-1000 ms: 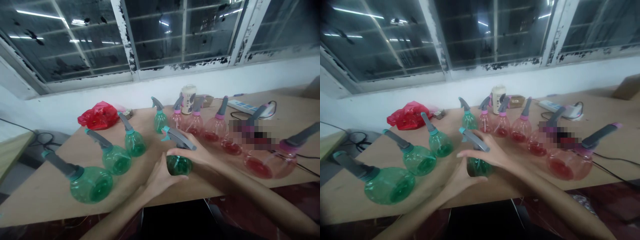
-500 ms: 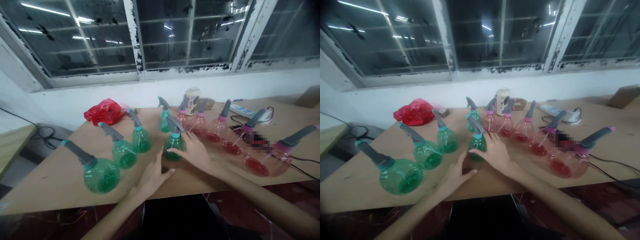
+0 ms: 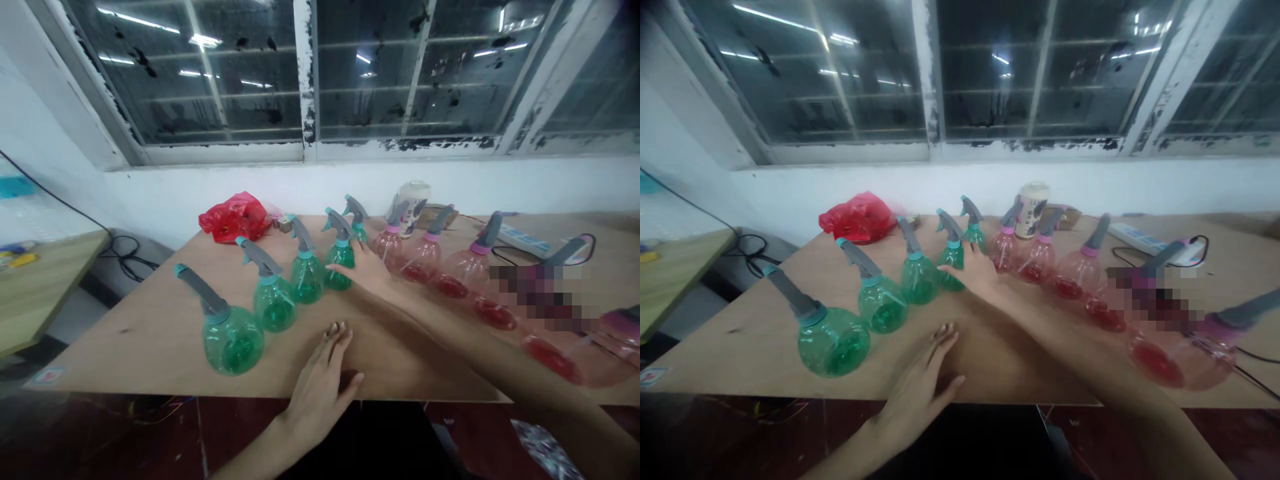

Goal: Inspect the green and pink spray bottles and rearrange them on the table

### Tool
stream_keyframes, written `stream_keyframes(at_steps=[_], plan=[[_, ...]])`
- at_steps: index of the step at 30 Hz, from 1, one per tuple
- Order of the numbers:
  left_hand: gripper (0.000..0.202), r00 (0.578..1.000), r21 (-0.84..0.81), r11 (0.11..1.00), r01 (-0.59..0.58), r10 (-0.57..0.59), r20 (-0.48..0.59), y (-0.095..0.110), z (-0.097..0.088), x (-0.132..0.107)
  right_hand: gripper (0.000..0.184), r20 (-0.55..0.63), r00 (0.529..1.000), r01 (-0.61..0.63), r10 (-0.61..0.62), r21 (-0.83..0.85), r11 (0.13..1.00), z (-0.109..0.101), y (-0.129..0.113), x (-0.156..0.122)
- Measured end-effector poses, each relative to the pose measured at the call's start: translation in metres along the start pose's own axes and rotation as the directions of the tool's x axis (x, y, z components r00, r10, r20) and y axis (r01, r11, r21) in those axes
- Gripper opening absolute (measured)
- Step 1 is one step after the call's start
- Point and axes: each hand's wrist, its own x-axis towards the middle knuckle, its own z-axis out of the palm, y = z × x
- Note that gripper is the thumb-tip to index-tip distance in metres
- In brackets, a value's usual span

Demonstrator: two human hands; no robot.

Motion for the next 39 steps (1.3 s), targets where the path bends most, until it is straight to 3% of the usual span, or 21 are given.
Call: stream_keyframes(at_steps=[5, 10, 16, 19, 22, 30, 39], plan=[[0.056, 1.0, 0.008, 1.0, 0.008, -0.008, 0.013, 0.001, -0.003, 0.0, 0.074, 0.032, 0.999, -0.007, 0.007, -0.004, 1.0, 0.006, -0.003, 0.011], [0.056, 0.999, 0.03, 0.999, 0.015, -0.016, 0.041, 0.001, -0.003, 0.0, 0.08, 0.053, 0.998, -0.019, 0.018, 0.024, 1.0, -0.001, -0.004, 0.01], [0.056, 1.0, 0.028, 1.0, 0.012, -0.013, 0.005, 0.0, -0.001, 0.0, 0.062, -0.074, 0.996, -0.035, 0.047, 0.148, 0.988, -0.024, 0.013, -0.001], [0.055, 1.0, 0.026, 1.0, 0.002, -0.002, 0.001, -0.003, -0.001, 0.0, 0.05, -0.176, 0.981, -0.062, 0.086, 0.138, 0.988, -0.032, 0.027, 0.006], [0.054, 1.0, 0.025, 1.0, 0.0, 0.0, -0.009, -0.006, 0.001, 0.0, 0.045, -0.191, 0.974, -0.107, 0.123, 0.092, 0.99, -0.036, 0.032, 0.017], [0.053, 1.0, 0.026, 1.0, 0.011, -0.011, -0.017, -0.007, 0.002, -0.002, 0.046, -0.173, 0.955, -0.235, 0.242, 0.06, 0.97, -0.021, 0.013, 0.037], [0.054, 0.999, 0.042, 0.999, -0.002, 0.004, -0.051, -0.009, 0.005, -0.002, 0.039, -0.222, 0.928, -0.29, 0.298, 0.068, 0.955, -0.011, 0.015, 0.066]])
